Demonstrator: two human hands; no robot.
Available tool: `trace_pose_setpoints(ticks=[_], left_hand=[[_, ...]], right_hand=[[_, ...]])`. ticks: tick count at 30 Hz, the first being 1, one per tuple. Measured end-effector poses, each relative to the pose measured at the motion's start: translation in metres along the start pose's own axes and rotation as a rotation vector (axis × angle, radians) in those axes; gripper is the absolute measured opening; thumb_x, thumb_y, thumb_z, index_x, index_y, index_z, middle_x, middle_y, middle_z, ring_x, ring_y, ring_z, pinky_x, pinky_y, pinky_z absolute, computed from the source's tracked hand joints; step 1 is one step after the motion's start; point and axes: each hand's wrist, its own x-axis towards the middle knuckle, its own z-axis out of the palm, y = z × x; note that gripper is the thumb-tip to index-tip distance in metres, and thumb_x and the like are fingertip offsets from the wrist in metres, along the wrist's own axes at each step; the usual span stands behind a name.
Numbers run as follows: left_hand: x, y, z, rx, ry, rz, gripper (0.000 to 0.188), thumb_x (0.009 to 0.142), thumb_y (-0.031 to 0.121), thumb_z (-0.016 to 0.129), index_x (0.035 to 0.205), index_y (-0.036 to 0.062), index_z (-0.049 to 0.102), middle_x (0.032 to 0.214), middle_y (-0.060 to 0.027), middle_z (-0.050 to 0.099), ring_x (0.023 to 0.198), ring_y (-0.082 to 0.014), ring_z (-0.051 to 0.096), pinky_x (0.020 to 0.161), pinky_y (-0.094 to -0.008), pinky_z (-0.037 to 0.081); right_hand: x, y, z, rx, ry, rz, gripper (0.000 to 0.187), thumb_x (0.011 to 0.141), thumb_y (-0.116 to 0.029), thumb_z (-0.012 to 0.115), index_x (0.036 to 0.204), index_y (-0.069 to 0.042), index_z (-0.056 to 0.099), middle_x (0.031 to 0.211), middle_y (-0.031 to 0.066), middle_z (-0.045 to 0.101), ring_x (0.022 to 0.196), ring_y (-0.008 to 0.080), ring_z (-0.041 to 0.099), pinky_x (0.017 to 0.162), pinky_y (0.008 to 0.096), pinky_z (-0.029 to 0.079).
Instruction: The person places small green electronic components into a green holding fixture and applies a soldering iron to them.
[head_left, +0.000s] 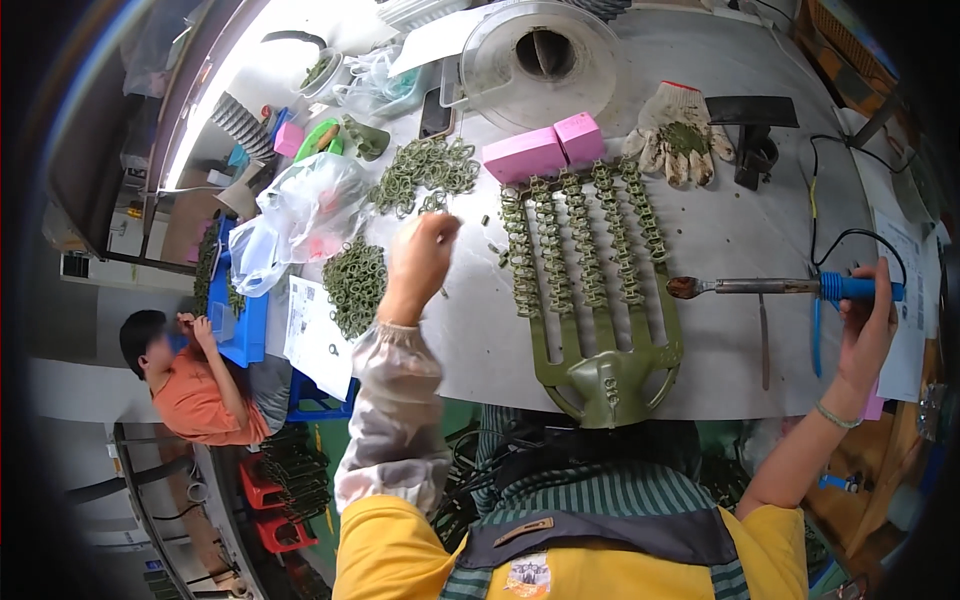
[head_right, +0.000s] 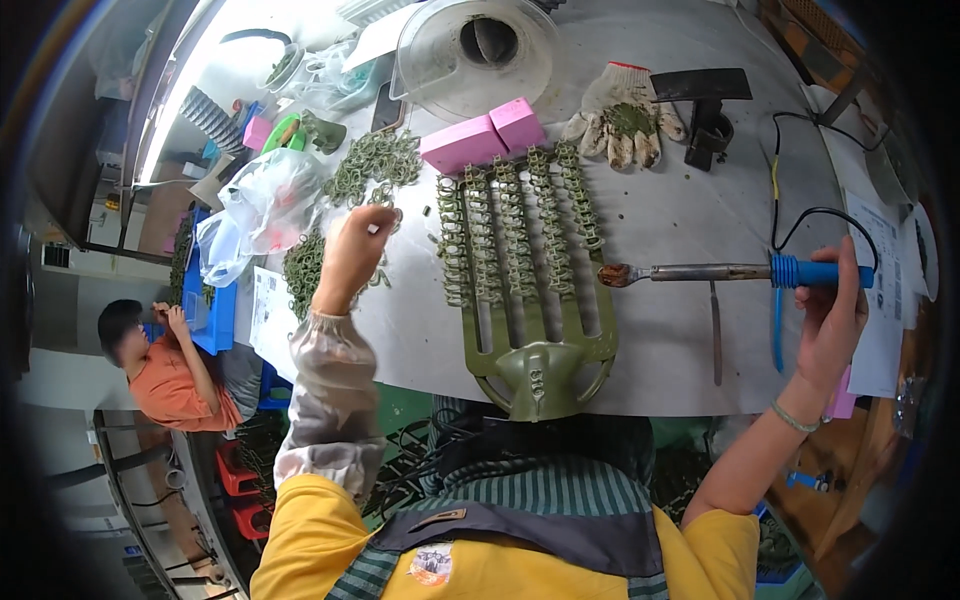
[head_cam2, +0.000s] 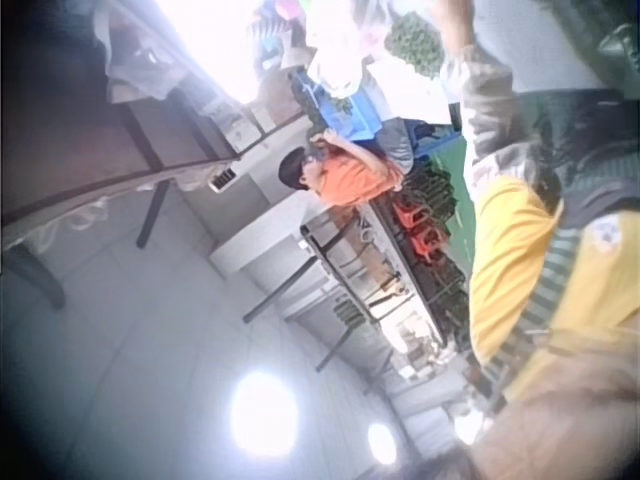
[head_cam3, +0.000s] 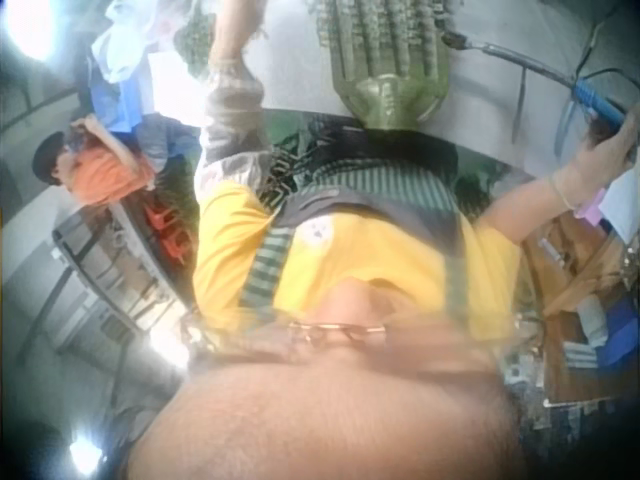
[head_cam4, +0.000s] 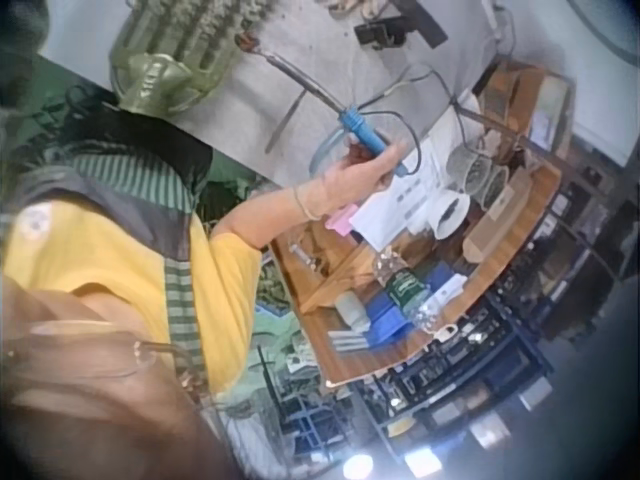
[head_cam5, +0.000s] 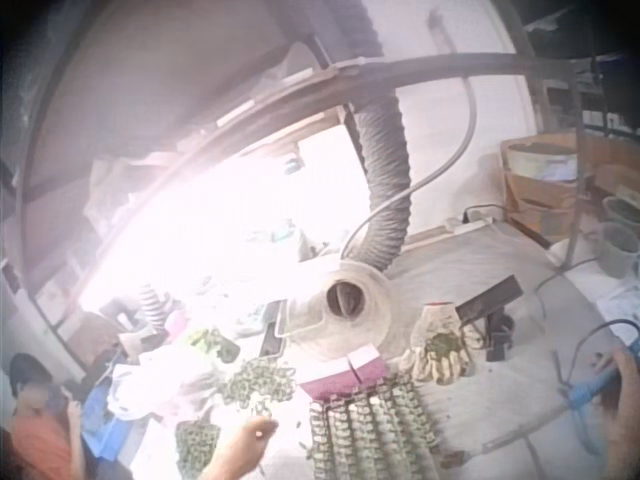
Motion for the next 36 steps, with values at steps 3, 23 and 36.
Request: trace_pose_setpoints(ticks=[3, 23, 36], left_hand=[[-0.029, -0.045, 0.0, 0.271, -0.073, 0.186, 0.03, 0.082, -0.003, 0.053, 0.104, 0.0069, 0.069, 0.105, -0.0139, 0.067, 0.097, -0.034, 0.064, 0.086, -0.0411, 0.052], [-0.038, 0.156, 0.023, -0.705, -0.13, 0.235, 0.02, 0.086, 0.004, 0.071, 0.105, 0.0062, 0.072, 0.093, -0.0097, 0.073, 0.071, -0.0142, 0.067, 0.066, -0.0276, 0.054], [-0.021, 0.193, 0.079, -0.283, -0.062, 0.52, 0.017, 0.077, 0.013, 0.077, 0.094, 0.0112, 0.075, 0.082, -0.0028, 0.067, 0.088, -0.0221, 0.059, 0.086, -0.0366, 0.043]], right_hand=[[0.0, 0.002, -0.002, -0.001, -0.003, 0.012, 0.024, 0.092, -0.031, 0.069, 0.095, -0.007, 0.071, 0.089, 0.0046, 0.068, 0.056, 0.0085, 0.059, 0.053, 0.02, 0.048], [-0.02, -0.027, 0.024, -0.026, 0.025, 0.05, 0.035, 0.086, -0.036, 0.075, 0.087, -0.002, 0.069, 0.078, 0.0073, 0.069, 0.056, 0.012, 0.065, 0.052, 0.0221, 0.054], [-0.014, -0.006, 0.04, -0.01, 0.017, 0.112, 0.039, 0.085, -0.038, 0.075, 0.085, 0.001, 0.069, 0.07, 0.0087, 0.067, 0.053, 0.0134, 0.066, 0.05, 0.0235, 0.056]])
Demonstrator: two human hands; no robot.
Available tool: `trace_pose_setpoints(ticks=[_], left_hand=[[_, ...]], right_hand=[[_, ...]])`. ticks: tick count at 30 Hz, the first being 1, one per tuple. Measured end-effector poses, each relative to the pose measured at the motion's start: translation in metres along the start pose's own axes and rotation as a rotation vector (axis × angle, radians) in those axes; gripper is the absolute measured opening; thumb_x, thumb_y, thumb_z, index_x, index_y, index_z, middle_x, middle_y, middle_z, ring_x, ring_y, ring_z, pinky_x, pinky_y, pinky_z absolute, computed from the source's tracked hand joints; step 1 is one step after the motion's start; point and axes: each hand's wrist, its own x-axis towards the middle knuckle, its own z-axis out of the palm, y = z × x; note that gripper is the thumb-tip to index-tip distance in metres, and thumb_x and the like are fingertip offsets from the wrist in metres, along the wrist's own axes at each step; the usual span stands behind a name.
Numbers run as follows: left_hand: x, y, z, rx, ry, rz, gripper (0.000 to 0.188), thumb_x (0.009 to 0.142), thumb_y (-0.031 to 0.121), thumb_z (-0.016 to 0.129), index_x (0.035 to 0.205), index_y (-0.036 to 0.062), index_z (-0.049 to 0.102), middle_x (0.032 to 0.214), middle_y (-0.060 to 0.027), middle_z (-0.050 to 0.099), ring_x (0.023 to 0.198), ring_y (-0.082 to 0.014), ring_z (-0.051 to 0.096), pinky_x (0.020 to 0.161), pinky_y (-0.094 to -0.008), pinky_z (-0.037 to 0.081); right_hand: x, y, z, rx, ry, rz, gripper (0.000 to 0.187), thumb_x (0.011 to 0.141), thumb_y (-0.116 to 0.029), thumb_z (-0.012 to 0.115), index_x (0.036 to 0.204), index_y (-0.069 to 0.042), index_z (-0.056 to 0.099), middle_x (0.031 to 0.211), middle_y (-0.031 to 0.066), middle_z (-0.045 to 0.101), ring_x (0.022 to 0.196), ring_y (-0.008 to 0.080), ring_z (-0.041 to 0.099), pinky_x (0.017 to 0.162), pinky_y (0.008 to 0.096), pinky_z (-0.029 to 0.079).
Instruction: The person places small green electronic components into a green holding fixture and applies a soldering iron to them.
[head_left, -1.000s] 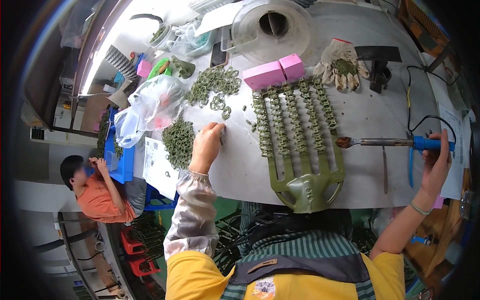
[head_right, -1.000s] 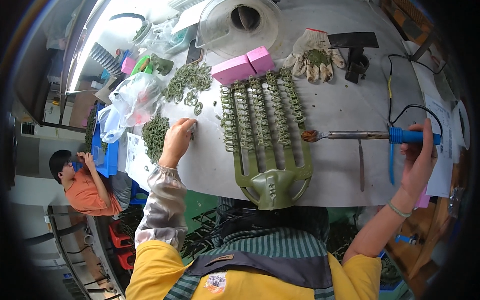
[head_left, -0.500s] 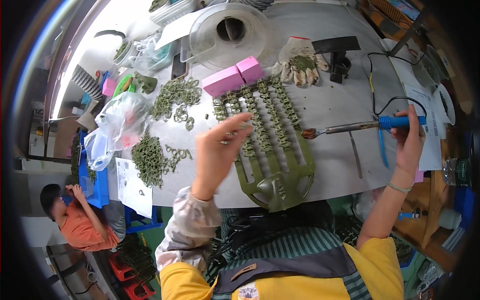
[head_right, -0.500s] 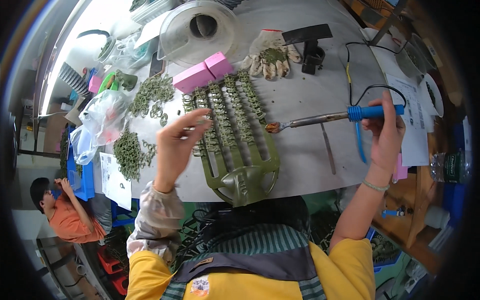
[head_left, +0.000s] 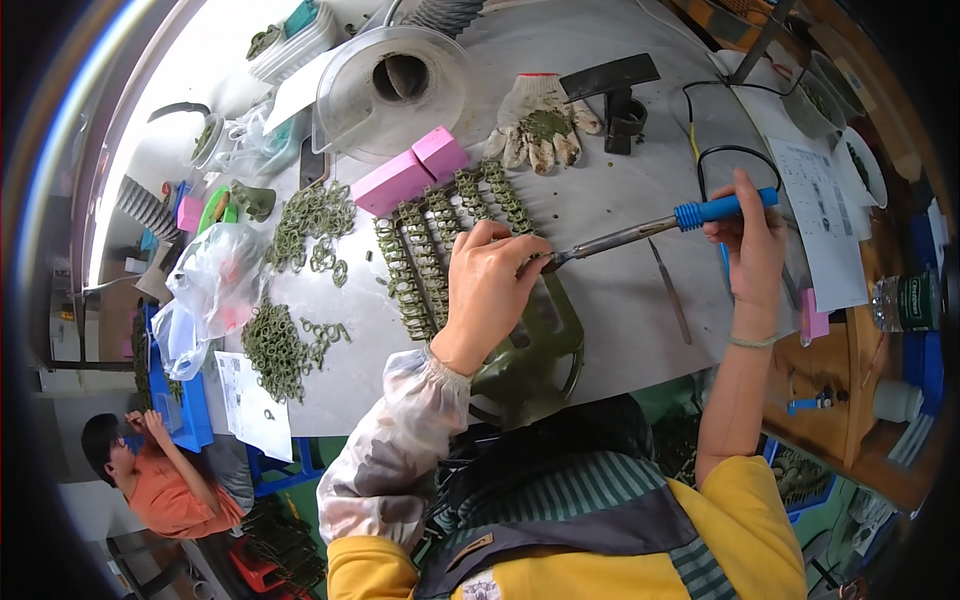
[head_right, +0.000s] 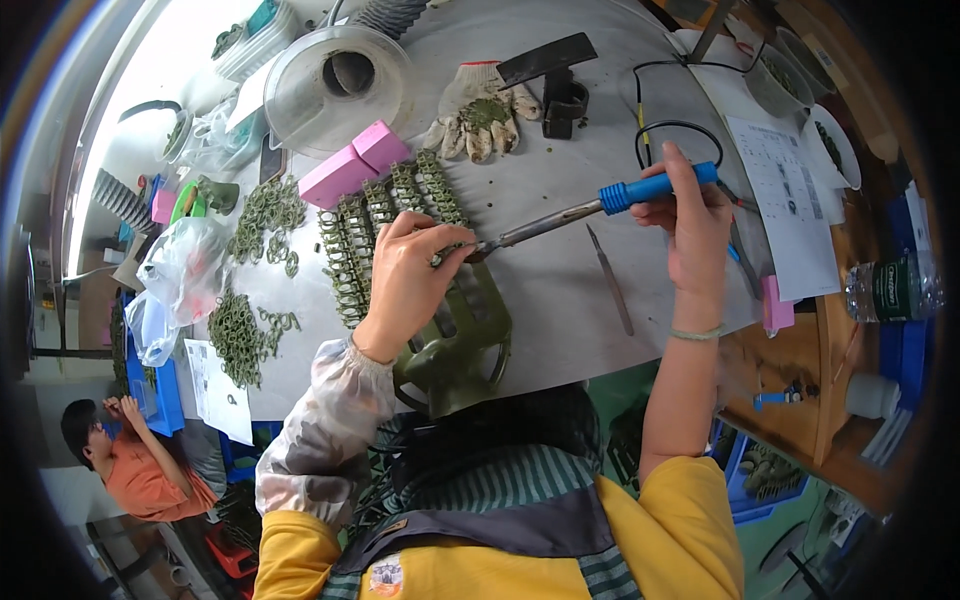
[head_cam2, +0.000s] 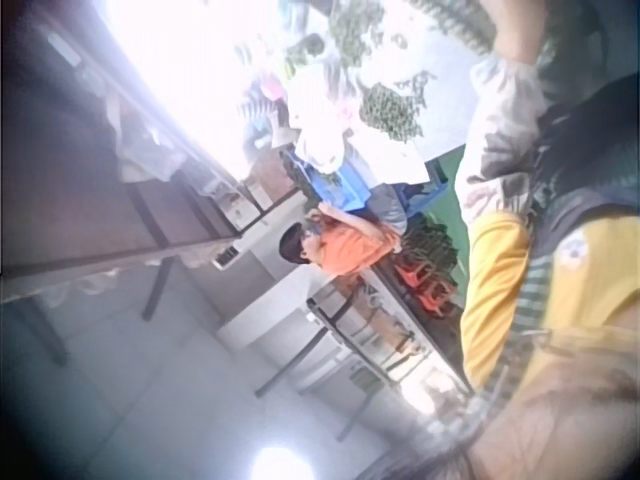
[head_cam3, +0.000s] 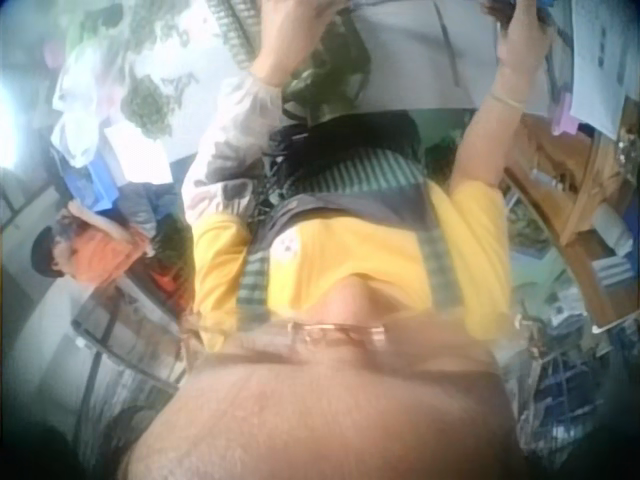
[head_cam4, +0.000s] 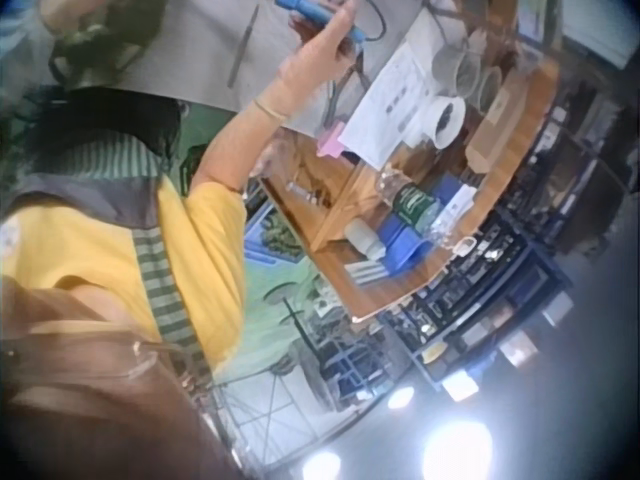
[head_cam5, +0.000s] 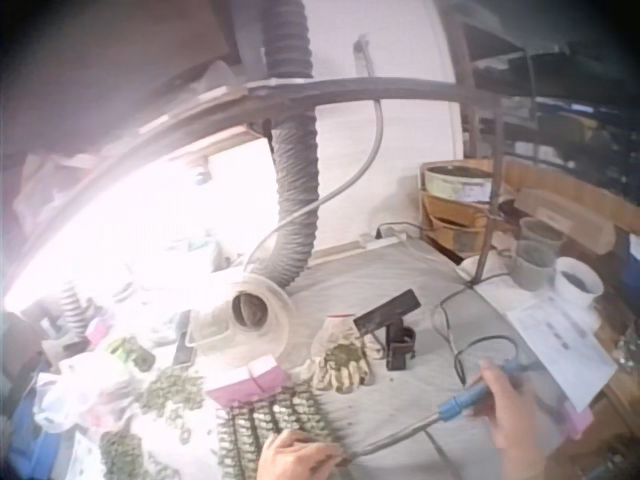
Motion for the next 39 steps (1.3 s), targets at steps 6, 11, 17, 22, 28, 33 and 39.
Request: trace_pose_setpoints(ticks=[6, 11, 17, 22, 28, 33, 39], left_hand=[[-0.004, -0.006, -0.007, 0.044, -0.017, -0.033, 0.016, 0.076, 0.015, 0.077, 0.092, 0.0148, 0.076, 0.085, -0.0029, 0.069, 0.089, -0.0222, 0.059, 0.082, -0.0375, 0.042], [0.0, -0.002, -0.014, -0.064, 0.053, 0.098, 0.024, 0.081, 0.015, 0.076, 0.104, 0.009, 0.071, 0.092, -0.0035, 0.071, 0.092, -0.0204, 0.061, 0.083, -0.0361, 0.045], [-0.071, -0.11, -0.113, 0.056, 0.107, -0.492, 0.017, 0.087, 0.01, 0.069, 0.103, 0.0039, 0.07, 0.099, -0.0112, 0.071, 0.083, -0.0231, 0.07, 0.076, -0.0319, 0.055], [-0.149, -0.174, -0.14, 0.666, -0.053, -0.737, 0.027, 0.08, 0.028, 0.078, 0.097, 0.0089, 0.07, 0.094, -0.0111, 0.064, 0.096, -0.0305, 0.057, 0.088, -0.0385, 0.046], [-0.155, -0.18, -0.129, 0.196, 0.103, -0.842, 0.022, 0.077, 0.018, 0.08, 0.087, 0.0056, 0.065, 0.079, -0.0095, 0.067, 0.075, -0.0232, 0.064, 0.071, -0.0354, 0.051], [-0.106, -0.111, -0.126, -0.115, 0.315, -0.666, 0.019, 0.082, 0.004, 0.074, 0.1, 0.0027, 0.067, 0.079, -0.0077, 0.071, 0.066, -0.0131, 0.067, 0.06, -0.0261, 0.053], [-0.044, -0.007, -0.074, -0.245, 0.103, -0.177, 0.014, 0.084, 0.003, 0.072, 0.097, 0.0037, 0.071, 0.087, -0.0089, 0.071, 0.072, -0.017, 0.067, 0.064, -0.0274, 0.055]], right_hand=[[0.003, -0.004, -0.008, -0.01, 0.018, -0.013, 0.034, 0.086, -0.035, 0.075, 0.089, -0.002, 0.069, 0.079, 0.0082, 0.07, 0.055, 0.013, 0.066, 0.051, 0.0238, 0.056], [0.015, -0.006, -0.052, -0.114, 0.052, -0.091, 0.031, 0.088, -0.037, 0.073, 0.09, -0.006, 0.071, 0.081, 0.0027, 0.068, 0.056, 0.0084, 0.062, 0.051, 0.0199, 0.049], [0.015, 0.0, -0.051, -0.012, -0.006, -0.1, 0.027, 0.09, -0.034, 0.071, 0.091, -0.007, 0.069, 0.088, 0.0025, 0.066, 0.057, 0.0078, 0.056, 0.056, 0.021, 0.046], [0.008, -0.002, -0.045, -0.037, -0.005, -0.101, 0.027, 0.091, -0.034, 0.07, 0.091, -0.007, 0.069, 0.087, 0.0024, 0.066, 0.057, 0.0076, 0.056, 0.054, 0.0203, 0.045], [0.004, -0.008, -0.047, -0.066, 0.02, -0.1, 0.031, 0.089, -0.037, 0.072, 0.089, -0.006, 0.069, 0.084, 0.0026, 0.066, 0.056, 0.0077, 0.059, 0.052, 0.0188, 0.046], [-0.006, -0.02, -0.037, -0.02, 0.073, -0.04, 0.035, 0.085, -0.039, 0.075, 0.087, -0.005, 0.069, 0.082, 0.004, 0.068, 0.054, 0.0088, 0.061, 0.051, 0.019, 0.048], [-0.008, -0.019, -0.032, -0.018, 0.024, -0.03, 0.035, 0.086, -0.038, 0.074, 0.086, -0.003, 0.069, 0.078, 0.0055, 0.067, 0.054, 0.0102, 0.062, 0.05, 0.0222, 0.048]])
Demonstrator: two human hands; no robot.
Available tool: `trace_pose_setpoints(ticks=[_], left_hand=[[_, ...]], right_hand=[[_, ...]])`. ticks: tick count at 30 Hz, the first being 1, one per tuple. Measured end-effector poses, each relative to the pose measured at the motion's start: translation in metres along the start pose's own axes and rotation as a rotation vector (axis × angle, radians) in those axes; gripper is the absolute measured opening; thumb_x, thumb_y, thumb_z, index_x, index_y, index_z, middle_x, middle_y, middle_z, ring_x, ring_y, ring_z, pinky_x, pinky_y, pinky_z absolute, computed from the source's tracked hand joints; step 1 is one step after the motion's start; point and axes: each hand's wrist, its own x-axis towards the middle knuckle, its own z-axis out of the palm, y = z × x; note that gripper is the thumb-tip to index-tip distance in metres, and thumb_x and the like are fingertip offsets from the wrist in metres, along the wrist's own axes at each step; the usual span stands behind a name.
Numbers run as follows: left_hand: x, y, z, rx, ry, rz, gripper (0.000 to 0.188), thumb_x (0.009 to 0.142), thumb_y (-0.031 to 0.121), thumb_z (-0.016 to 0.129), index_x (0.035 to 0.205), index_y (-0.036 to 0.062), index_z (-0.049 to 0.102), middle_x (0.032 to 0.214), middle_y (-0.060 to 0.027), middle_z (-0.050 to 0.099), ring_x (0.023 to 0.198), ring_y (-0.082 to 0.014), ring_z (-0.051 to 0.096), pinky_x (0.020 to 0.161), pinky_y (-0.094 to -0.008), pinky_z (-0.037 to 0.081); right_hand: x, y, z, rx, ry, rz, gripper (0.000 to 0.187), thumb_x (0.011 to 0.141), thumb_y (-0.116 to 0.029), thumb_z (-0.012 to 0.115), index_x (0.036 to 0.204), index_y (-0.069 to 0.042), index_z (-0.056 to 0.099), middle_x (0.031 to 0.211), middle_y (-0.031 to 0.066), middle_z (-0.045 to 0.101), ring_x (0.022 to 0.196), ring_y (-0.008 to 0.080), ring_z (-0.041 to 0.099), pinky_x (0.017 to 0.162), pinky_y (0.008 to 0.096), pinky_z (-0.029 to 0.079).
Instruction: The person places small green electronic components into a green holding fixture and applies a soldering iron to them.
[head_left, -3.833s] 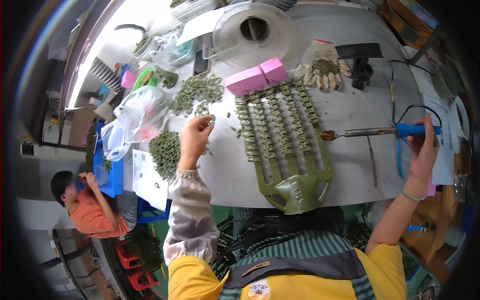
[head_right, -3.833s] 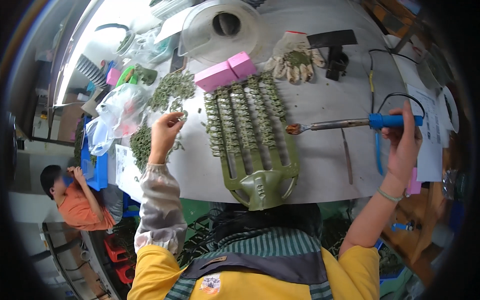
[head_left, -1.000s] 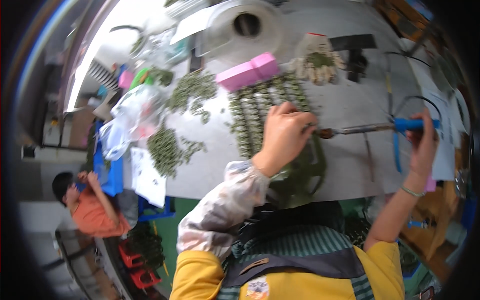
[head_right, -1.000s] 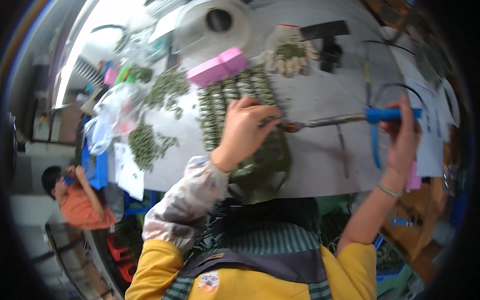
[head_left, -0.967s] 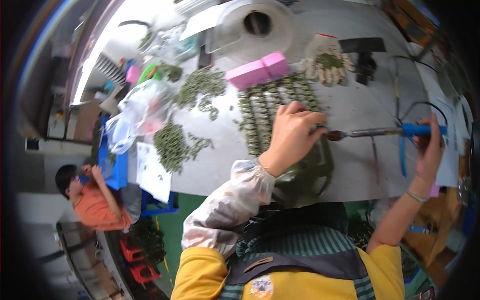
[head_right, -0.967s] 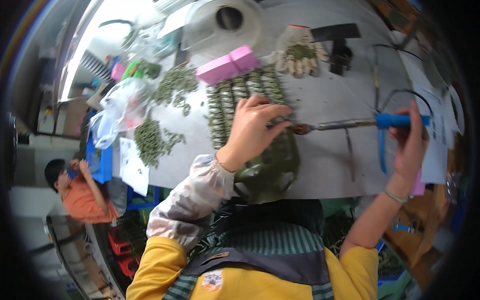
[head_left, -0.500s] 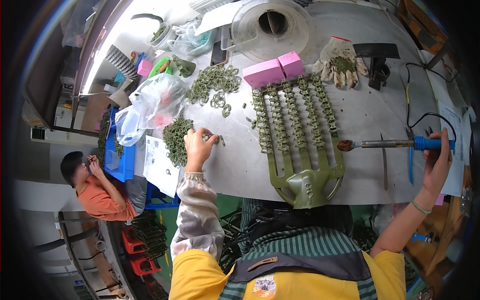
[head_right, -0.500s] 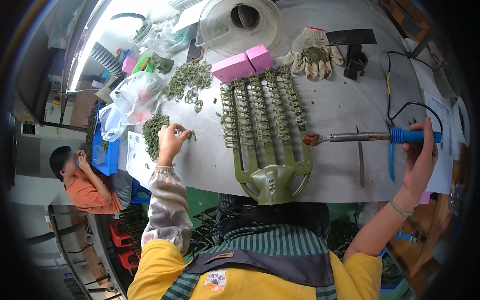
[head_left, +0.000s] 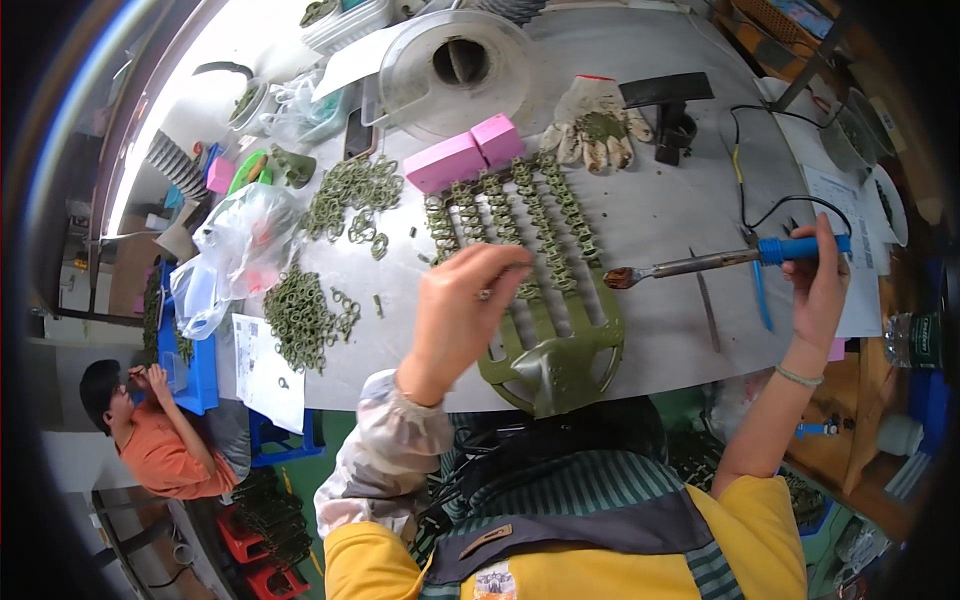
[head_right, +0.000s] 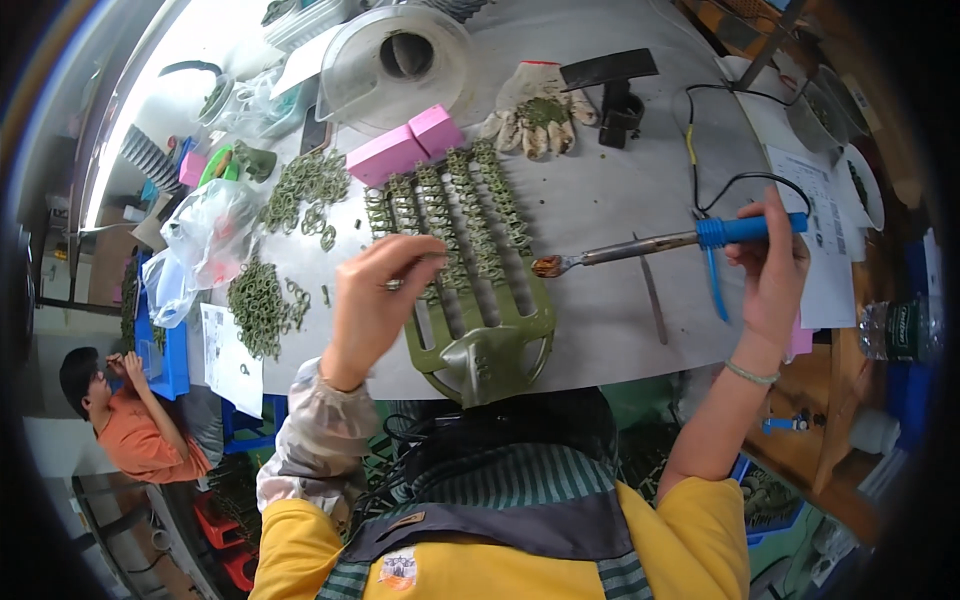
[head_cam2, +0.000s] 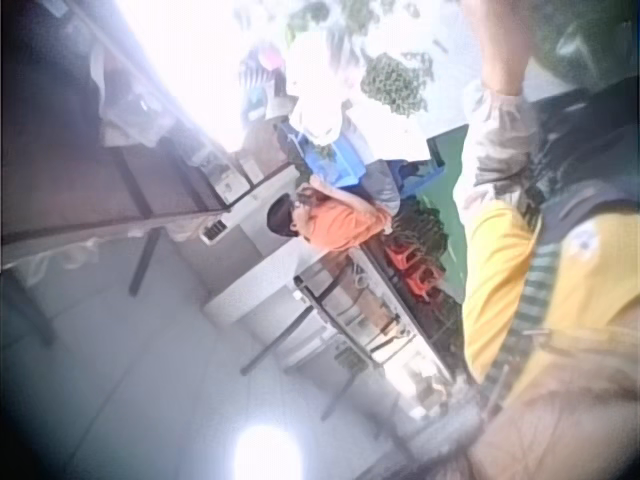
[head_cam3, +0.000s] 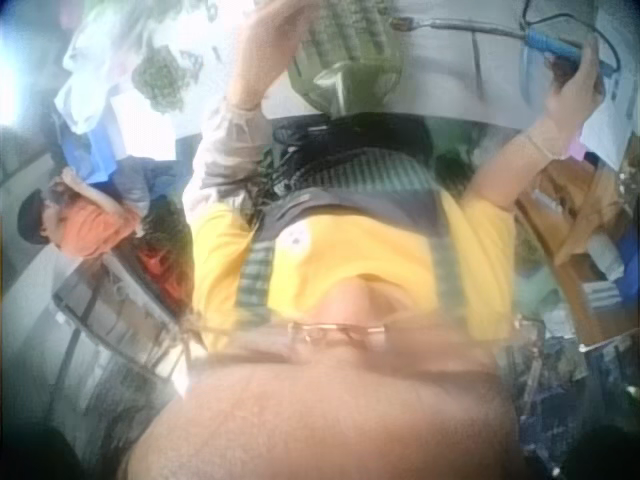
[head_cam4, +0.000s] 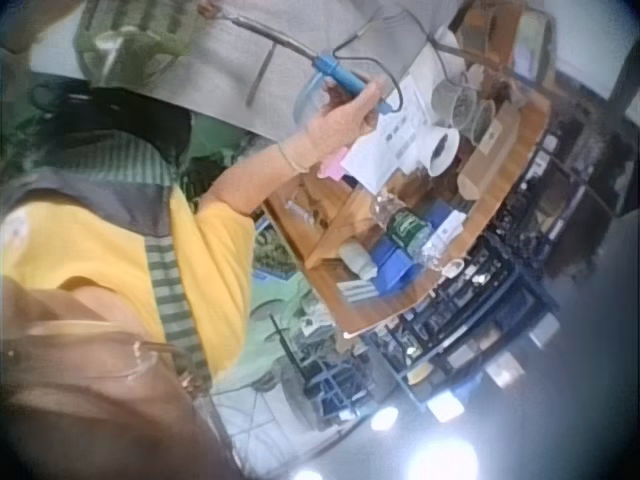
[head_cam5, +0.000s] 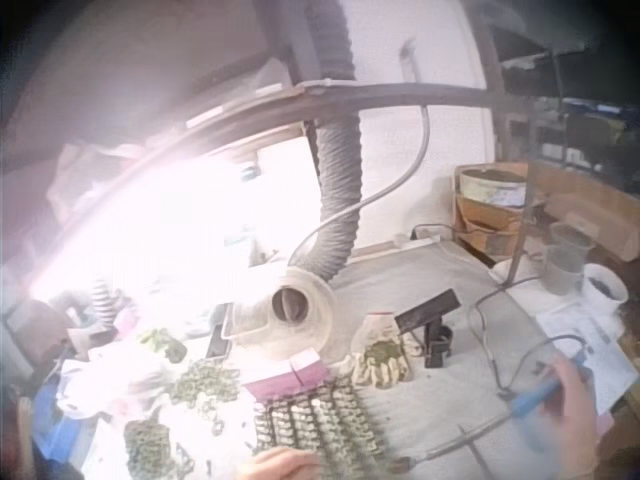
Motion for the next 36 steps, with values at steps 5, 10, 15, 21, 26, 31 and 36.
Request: trace_pose_setpoints(ticks=[5, 10, 15, 21, 26, 31, 36], left_hand=[[0.017, 0.006, 0.052, 0.211, -0.032, 0.273, 0.015, 0.078, 0.012, 0.075, 0.093, 0.0101, 0.073, 0.081, -0.0041, 0.07, 0.081, -0.023, 0.061, 0.075, -0.0352, 0.051], [0.025, 0.004, 0.074, 0.273, -0.092, 0.304, 0.011, 0.079, 0.014, 0.075, 0.09, 0.0114, 0.073, 0.081, -0.0012, 0.07, 0.085, -0.0202, 0.059, 0.079, -0.0346, 0.046], [0.028, 0.005, 0.075, 0.325, -0.126, 0.302, 0.011, 0.079, 0.015, 0.074, 0.089, 0.0122, 0.073, 0.08, -0.0001, 0.07, 0.085, -0.0192, 0.059, 0.079, -0.0343, 0.045], [0.027, 0.004, 0.068, 0.367, -0.144, 0.302, 0.015, 0.079, 0.015, 0.074, 0.093, 0.0113, 0.072, 0.083, -0.0009, 0.07, 0.086, -0.0203, 0.059, 0.08, -0.0347, 0.045], [0.013, 0.026, 0.021, 0.176, -0.08, 0.293, 0.023, 0.077, 0.009, 0.077, 0.098, 0.0049, 0.069, 0.088, -0.0067, 0.066, 0.084, -0.0271, 0.059, 0.073, -0.037, 0.049], [-0.062, 0.022, -0.047, 0.226, -0.654, 0.053, 0.026, 0.077, 0.015, 0.077, 0.101, 0.0068, 0.069, 0.094, -0.0064, 0.067, 0.085, -0.0271, 0.063, 0.075, -0.037, 0.053], [-0.103, -0.001, -0.022, 0.43, -0.591, 0.191, 0.025, 0.082, 0.021, 0.07, 0.102, 0.0056, 0.067, 0.088, -0.0056, 0.059, 0.084, -0.0247, 0.061, 0.073, -0.0359, 0.054]], right_hand=[[-0.001, 0.001, 0.01, -0.011, -0.003, 0.003, 0.035, 0.085, -0.037, 0.075, 0.084, -0.002, 0.067, 0.077, 0.007, 0.068, 0.054, 0.0113, 0.064, 0.05, 0.0224, 0.051], [-0.003, 0.004, 0.024, 0.027, -0.016, 0.027, 0.035, 0.085, -0.036, 0.076, 0.083, -0.002, 0.067, 0.072, 0.0075, 0.068, 0.052, 0.0131, 0.065, 0.048, 0.0227, 0.054], [0.0, 0.01, 0.028, 0.04, -0.056, 0.045, 0.037, 0.085, -0.036, 0.075, 0.083, -0.001, 0.068, 0.07, 0.0074, 0.067, 0.053, 0.0132, 0.065, 0.049, 0.0234, 0.055], [0.001, -0.006, 0.007, 0.006, -0.027, -0.023, 0.037, 0.085, -0.036, 0.075, 0.081, 0.0, 0.068, 0.069, 0.007, 0.067, 0.052, 0.0127, 0.064, 0.048, 0.0229, 0.053], [0.001, -0.008, -0.013, 0.011, 0.065, 0.011, 0.035, 0.088, -0.036, 0.073, 0.08, -0.002, 0.068, 0.071, 0.0055, 0.066, 0.05, 0.0105, 0.061, 0.047, 0.022, 0.047], [-0.001, -0.004, -0.027, 0.098, 0.079, 0.013, 0.031, 0.09, -0.035, 0.071, 0.086, -0.004, 0.067, 0.079, 0.0042, 0.066, 0.05, 0.0085, 0.057, 0.048, 0.02, 0.045], [-0.003, 0.001, -0.038, 0.09, 0.129, 0.043, 0.032, 0.09, -0.038, 0.07, 0.085, -0.007, 0.064, 0.078, 0.0022, 0.063, 0.051, 0.0045, 0.052, 0.047, 0.0141, 0.041]])
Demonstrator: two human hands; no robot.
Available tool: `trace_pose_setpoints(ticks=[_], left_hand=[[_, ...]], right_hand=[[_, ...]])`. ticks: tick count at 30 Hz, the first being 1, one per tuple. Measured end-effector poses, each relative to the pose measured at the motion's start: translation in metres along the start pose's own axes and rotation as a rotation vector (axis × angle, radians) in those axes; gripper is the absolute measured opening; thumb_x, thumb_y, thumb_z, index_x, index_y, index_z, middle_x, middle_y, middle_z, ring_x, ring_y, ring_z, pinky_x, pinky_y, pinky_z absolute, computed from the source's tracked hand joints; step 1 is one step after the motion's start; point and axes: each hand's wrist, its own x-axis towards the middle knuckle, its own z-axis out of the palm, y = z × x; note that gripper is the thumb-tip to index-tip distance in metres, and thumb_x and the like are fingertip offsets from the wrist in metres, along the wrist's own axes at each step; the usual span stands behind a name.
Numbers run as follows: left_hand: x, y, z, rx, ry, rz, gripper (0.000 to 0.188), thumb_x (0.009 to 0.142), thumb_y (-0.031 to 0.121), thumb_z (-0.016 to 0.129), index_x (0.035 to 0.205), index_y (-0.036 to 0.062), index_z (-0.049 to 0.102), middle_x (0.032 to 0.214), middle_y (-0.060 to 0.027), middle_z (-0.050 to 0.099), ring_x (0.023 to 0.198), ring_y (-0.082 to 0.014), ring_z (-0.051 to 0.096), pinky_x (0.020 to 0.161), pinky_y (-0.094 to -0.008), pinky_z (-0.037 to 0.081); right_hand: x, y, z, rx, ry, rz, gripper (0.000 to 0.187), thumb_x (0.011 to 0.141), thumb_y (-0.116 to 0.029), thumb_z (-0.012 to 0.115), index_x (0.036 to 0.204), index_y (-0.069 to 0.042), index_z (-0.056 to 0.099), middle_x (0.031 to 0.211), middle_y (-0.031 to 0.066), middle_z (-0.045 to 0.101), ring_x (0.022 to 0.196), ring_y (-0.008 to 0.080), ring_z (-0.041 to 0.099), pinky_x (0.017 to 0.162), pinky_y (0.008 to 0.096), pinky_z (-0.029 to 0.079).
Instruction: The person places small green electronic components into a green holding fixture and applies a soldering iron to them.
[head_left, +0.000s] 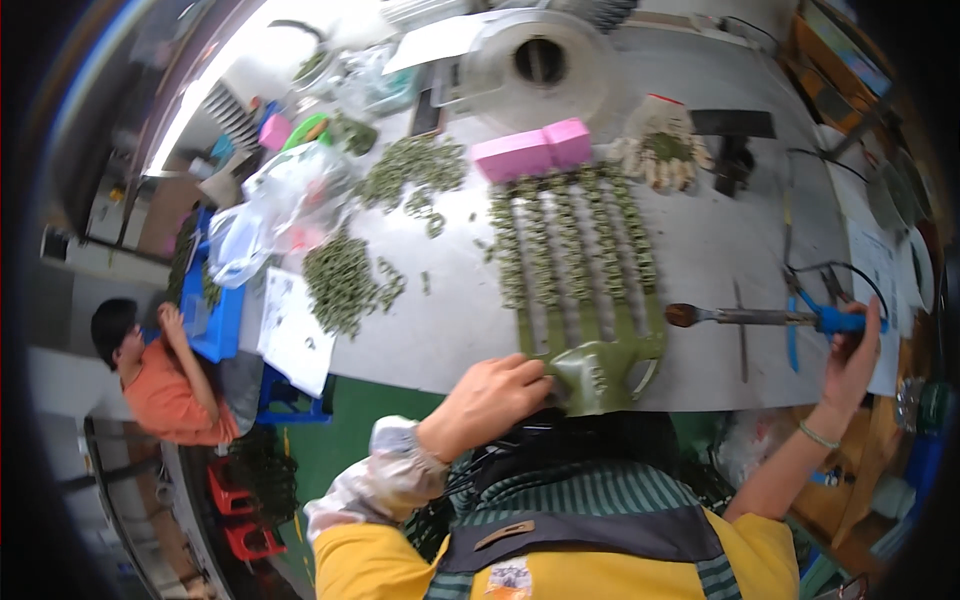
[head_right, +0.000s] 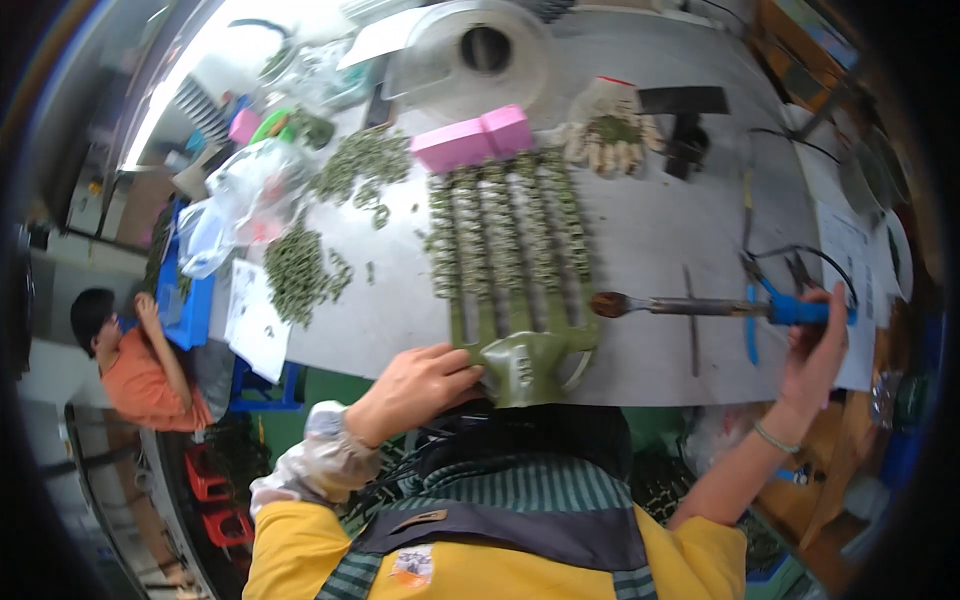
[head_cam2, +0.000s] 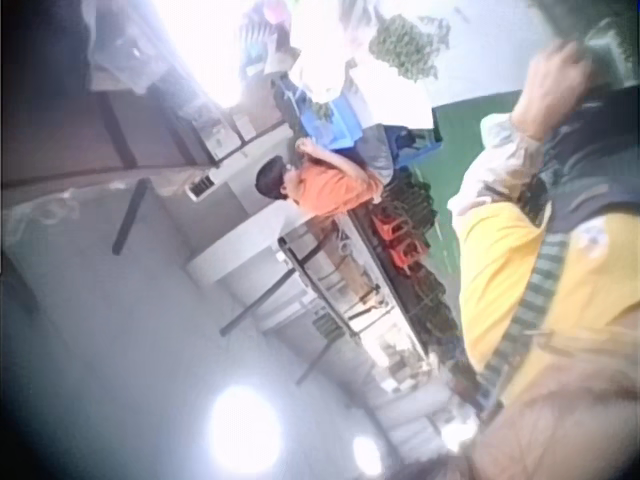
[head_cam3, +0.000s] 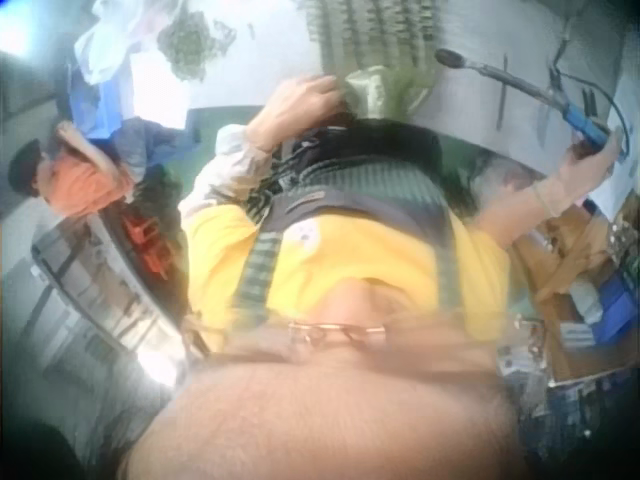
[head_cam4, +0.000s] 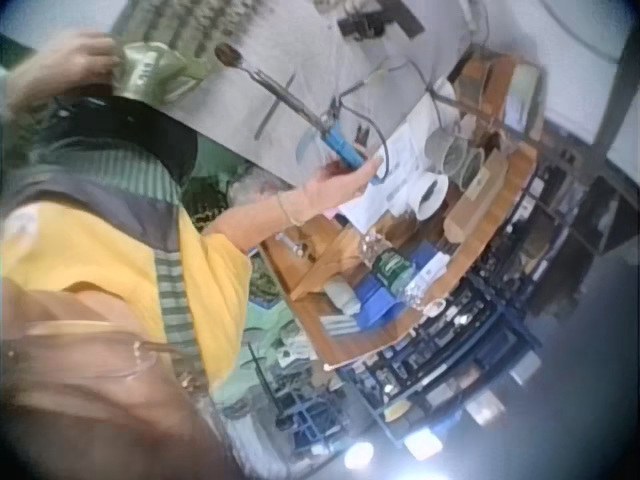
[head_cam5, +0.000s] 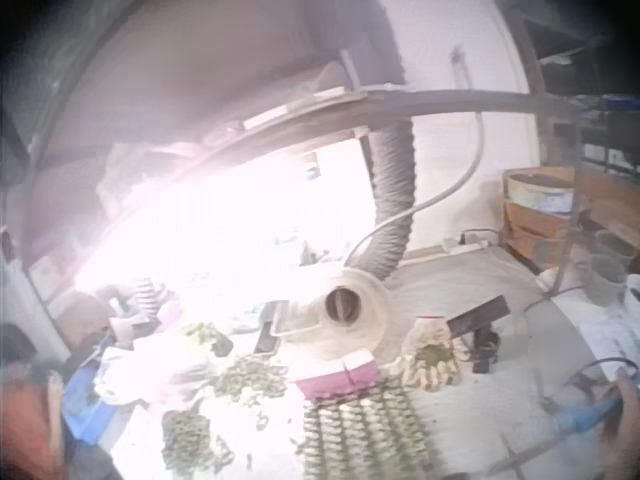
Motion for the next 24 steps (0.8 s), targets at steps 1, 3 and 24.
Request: trace_pose_setpoints(ticks=[1, 3, 24], left_hand=[[0.001, -0.001, 0.003, 0.026, 0.027, 0.029, 0.023, 0.083, 0.02, 0.068, 0.1, 0.0049, 0.067, 0.086, -0.0055, 0.058, 0.083, -0.0237, 0.061, 0.071, -0.0349, 0.054], [0.004, -0.003, 0.013, 0.019, 0.123, 0.092, 0.022, 0.082, 0.018, 0.068, 0.098, 0.0031, 0.066, 0.087, -0.0053, 0.057, 0.084, -0.022, 0.059, 0.069, -0.033, 0.053], [-0.072, -0.163, -0.014, -0.046, 0.383, -0.686, 0.023, 0.086, 0.0, 0.053, 0.106, 0.0053, 0.064, 0.096, -0.0152, 0.064, 0.087, -0.035, 0.062, 0.082, -0.0421, 0.051]], right_hand=[[0.001, 0.0, -0.005, -0.01, -0.004, 0.021, 0.033, 0.091, -0.039, 0.069, 0.084, -0.007, 0.064, 0.078, 0.0017, 0.063, 0.051, 0.0039, 0.051, 0.048, 0.013, 0.041], [0.002, 0.005, -0.017, -0.063, -0.01, -0.088, 0.031, 0.093, -0.038, 0.066, 0.089, -0.007, 0.066, 0.082, 0.0007, 0.064, 0.054, 0.0036, 0.052, 0.052, 0.0143, 0.044], [-0.034, 0.002, 0.034, -0.072, -0.171, -0.116, 0.027, 0.099, -0.036, 0.058, 0.092, -0.01, 0.062, 0.083, -0.0029, 0.059, 0.055, 0.0007, 0.046, 0.051, 0.0163, 0.035]])
